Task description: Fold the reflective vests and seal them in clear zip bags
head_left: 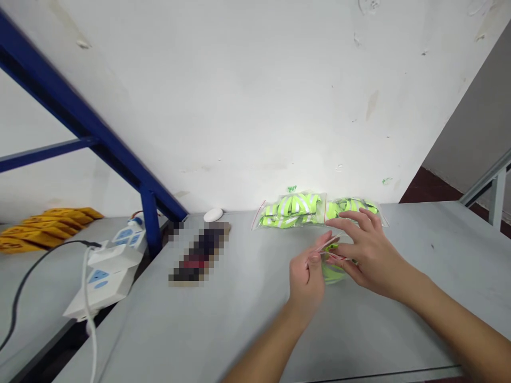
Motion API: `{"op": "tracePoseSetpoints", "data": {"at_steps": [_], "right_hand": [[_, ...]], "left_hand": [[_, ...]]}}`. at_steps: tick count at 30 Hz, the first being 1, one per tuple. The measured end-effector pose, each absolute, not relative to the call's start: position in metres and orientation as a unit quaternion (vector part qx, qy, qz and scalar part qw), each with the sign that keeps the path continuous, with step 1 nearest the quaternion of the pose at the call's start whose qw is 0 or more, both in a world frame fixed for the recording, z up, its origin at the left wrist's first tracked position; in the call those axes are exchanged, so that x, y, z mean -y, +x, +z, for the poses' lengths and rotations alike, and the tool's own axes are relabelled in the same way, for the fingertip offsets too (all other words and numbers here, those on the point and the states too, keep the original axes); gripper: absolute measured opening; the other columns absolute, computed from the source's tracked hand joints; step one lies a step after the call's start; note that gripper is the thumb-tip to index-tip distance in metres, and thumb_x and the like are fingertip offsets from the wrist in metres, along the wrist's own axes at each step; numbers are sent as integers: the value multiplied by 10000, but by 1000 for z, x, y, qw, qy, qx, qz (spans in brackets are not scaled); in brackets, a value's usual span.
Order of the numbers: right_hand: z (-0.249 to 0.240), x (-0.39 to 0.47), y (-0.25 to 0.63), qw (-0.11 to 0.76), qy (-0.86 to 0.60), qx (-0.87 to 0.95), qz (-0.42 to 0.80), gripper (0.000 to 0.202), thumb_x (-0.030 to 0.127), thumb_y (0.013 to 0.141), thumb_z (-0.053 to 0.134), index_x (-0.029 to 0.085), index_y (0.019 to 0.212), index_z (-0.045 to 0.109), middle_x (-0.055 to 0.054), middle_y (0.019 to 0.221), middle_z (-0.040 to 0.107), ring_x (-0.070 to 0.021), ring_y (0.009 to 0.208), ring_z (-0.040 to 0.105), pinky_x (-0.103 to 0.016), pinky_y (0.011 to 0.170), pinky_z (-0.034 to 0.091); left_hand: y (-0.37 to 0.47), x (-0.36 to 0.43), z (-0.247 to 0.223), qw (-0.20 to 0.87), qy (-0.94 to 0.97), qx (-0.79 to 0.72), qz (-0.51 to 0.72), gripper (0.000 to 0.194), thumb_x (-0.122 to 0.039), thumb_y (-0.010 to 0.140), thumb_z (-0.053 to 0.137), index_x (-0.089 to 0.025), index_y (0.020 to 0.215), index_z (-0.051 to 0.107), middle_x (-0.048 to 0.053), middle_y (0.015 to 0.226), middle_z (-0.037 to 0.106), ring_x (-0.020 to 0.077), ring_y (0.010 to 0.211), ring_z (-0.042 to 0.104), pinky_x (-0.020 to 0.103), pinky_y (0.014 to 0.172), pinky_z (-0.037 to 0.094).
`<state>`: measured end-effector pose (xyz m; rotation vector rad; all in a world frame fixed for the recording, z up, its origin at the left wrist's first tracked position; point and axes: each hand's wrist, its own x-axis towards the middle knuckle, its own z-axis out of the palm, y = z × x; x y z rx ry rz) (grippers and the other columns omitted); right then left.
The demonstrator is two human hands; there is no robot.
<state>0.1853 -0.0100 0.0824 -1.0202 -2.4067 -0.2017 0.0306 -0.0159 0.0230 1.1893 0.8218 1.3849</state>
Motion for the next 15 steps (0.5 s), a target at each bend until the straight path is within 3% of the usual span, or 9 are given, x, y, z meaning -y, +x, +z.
{"op": "tracePoseSetpoints", "data": {"at_steps": [2, 4, 7, 9, 12, 15], "right_hand": [[83, 6, 182, 276, -398, 874, -45, 140, 293, 887, 600, 252, 785, 686, -56, 1230, 593, -312, 1174, 464, -582, 1013, 257], [81, -1, 180, 334, -436, 835, 32, 105, 357, 816, 690, 256, 835, 665, -65, 1222, 577, -301, 1134, 499, -542, 977, 335], [73, -12, 184, 417, -486, 723, 260, 399, 438, 688, 784, 259, 978, 575, -66, 1140, 589, -229, 918, 596, -393, 764, 485], [65, -18, 190, 422, -478, 649, 415, 418, 489, 730, 729, 248, 1015, 543, -39, 987, 629, -177, 758, 603, -327, 660, 485], [49, -24, 201, 405, -451, 587, 537, 301, 498, 814, 638, 203, 817, 582, 3, 741, 605, -143, 680, 572, -291, 660, 462], [32, -28, 207, 410, -465, 546, 563, 317, 473, 796, 671, 189, 695, 573, 20, 670, 569, -125, 655, 532, -270, 652, 444]], "left_hand": [[30, 12, 26, 544, 474, -362, 590, 586, -646, 819, 493, -193, 1129, 698, 96, 1114, 708, 285, 1087, 628, 356, 913, 502], [29, 8, 29, 548, 446, -384, 595, 595, -661, 815, 487, -175, 1064, 723, 100, 1081, 719, 280, 1078, 632, 355, 929, 492], [26, 1, 32, 582, 393, -414, 579, 626, -680, 821, 461, -157, 1052, 716, 112, 1036, 731, 282, 1045, 648, 369, 915, 495], [25, -3, 32, 626, 351, -425, 552, 655, -694, 816, 455, -141, 1063, 704, 131, 1017, 732, 290, 991, 668, 385, 863, 516], [26, -6, 29, 678, 282, -454, 505, 654, -695, 790, 502, -122, 1033, 701, 156, 999, 729, 298, 918, 685, 390, 769, 538], [27, -8, 26, 703, 279, -459, 466, 595, -654, 771, 576, -127, 1017, 699, 148, 973, 732, 281, 865, 693, 364, 717, 539]]}}
